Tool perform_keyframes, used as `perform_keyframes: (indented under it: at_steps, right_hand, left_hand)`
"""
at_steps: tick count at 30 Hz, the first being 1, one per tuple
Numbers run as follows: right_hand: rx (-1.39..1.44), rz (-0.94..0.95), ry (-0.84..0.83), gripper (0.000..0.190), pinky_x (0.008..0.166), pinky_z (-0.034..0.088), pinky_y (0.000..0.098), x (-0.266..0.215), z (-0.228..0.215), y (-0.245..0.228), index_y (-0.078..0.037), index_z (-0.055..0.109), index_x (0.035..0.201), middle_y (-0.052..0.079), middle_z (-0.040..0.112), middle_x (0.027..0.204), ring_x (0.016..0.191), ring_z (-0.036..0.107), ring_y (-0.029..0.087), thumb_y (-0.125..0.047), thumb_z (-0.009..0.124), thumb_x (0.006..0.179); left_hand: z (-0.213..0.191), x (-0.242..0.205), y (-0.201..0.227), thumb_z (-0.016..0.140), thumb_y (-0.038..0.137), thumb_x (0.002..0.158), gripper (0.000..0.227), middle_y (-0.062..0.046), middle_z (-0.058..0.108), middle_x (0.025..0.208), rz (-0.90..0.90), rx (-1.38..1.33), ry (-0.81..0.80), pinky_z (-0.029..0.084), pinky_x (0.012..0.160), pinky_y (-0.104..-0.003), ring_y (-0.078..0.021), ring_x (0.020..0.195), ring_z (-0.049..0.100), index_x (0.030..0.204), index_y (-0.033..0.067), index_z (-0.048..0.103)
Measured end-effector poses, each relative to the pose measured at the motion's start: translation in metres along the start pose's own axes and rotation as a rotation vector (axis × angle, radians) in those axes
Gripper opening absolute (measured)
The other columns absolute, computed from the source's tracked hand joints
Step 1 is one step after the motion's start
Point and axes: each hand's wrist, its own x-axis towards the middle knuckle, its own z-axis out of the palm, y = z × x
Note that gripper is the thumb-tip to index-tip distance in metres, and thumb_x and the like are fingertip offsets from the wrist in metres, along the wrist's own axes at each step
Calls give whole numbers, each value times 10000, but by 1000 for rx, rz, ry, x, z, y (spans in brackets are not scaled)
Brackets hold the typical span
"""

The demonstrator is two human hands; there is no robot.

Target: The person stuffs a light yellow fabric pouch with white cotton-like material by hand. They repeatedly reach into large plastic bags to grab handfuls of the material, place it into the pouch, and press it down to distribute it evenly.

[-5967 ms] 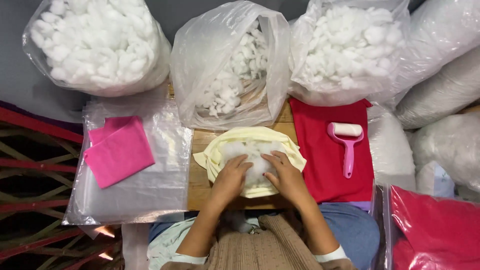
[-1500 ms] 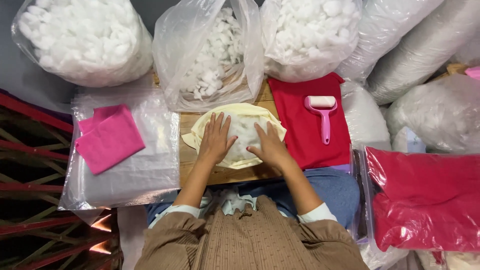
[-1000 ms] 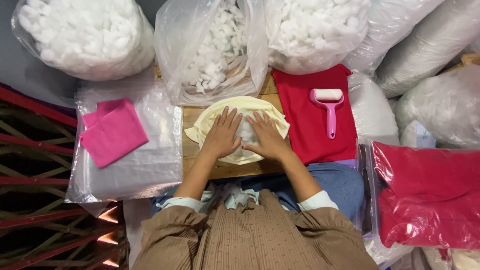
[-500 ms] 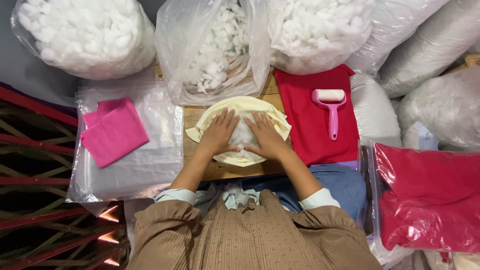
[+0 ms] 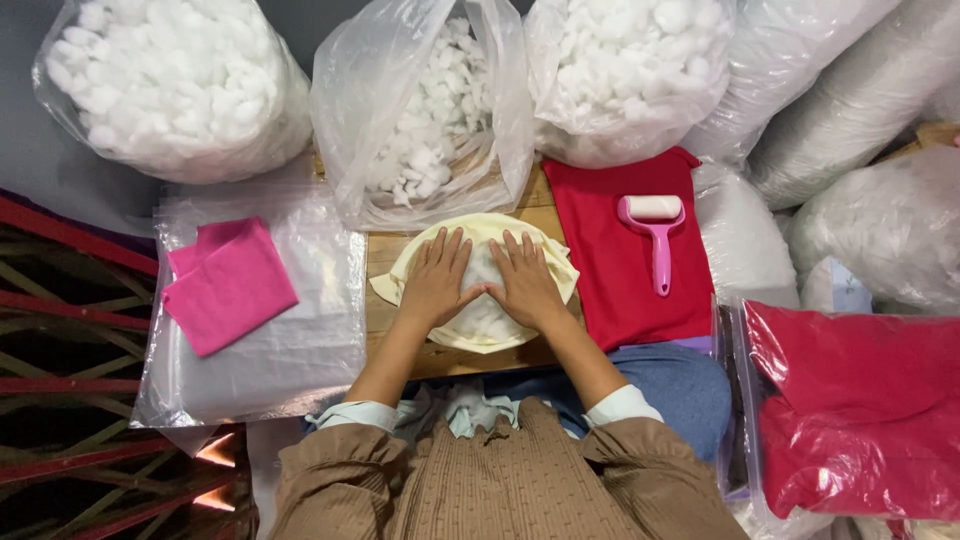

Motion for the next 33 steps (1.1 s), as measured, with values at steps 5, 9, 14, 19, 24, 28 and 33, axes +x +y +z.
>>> perform_keyframes:
  at_steps: [5, 9, 14, 19, 24, 28, 33]
  right_hand:
    - [-65, 65, -101, 882, 1241, 169, 582, 31, 33, 27, -151, 245, 1633, 181, 253, 1671, 1518, 218, 482, -721, 382, 975]
    - [103, 62, -98, 812, 1222, 153, 640, 16, 3, 22, -203, 250, 1634, 172, 221, 1683, 1516, 189, 513, -656, 426, 984]
    - [-48, -3, -123, 822, 1203, 165, 673, -11, 14, -2, -222, 285, 1617, 155, 234, 1679, 1512, 211, 495, -640, 504, 945]
    - [-102, 22, -142, 836, 1185, 188, 695, -25, 5, -9, -221, 295, 1614, 167, 236, 1677, 1511, 211, 504, -591, 580, 922]
    - [10, -6, -46, 806, 1167, 198, 714, -36, -52, -21, -203, 344, 1598, 213, 224, 1668, 1496, 198, 546, -499, 659, 917]
    - [16, -13, -58, 803, 1169, 208, 714, -10, -67, -26, -248, 308, 1608, 208, 226, 1662, 1498, 204, 539, -452, 671, 922]
    - [-80, -99, 19, 751, 1147, 288, 681, 76, -75, -33, -199, 384, 1567, 234, 283, 1630, 1475, 271, 535, -362, 711, 911]
  left_hand:
    - [42, 10, -24, 312, 811, 929, 942, -161, 261, 1662, -89, 35, -119, 188, 1248, -534, -381, 1551, 191, 1612, 162, 288]
    - [14, -1, -17, 349, 816, 912, 959, -170, 232, 1666, -21, -87, 11, 196, 1236, -560, -422, 1541, 178, 1615, 169, 271]
    - [34, -21, -2, 457, 861, 815, 1055, -139, 226, 1678, 36, 13, -54, 207, 1236, -573, -413, 1552, 152, 1617, 202, 267]
    - [5, -31, 21, 488, 875, 781, 1097, -145, 221, 1684, -25, 30, -136, 172, 1236, -602, -412, 1560, 118, 1619, 199, 275]
    - [-32, -32, 21, 529, 744, 875, 951, -174, 246, 1670, -114, -301, 67, 188, 1211, -646, -449, 1552, 119, 1604, 168, 328]
    - [-56, -21, 9, 562, 687, 911, 890, -183, 259, 1655, -167, -389, 109, 204, 1208, -638, -455, 1545, 136, 1596, 165, 340]
    - [-53, 38, -38, 701, 413, 921, 719, -198, 313, 1605, -314, -284, 250, 340, 1158, -615, -458, 1496, 279, 1537, 158, 433]
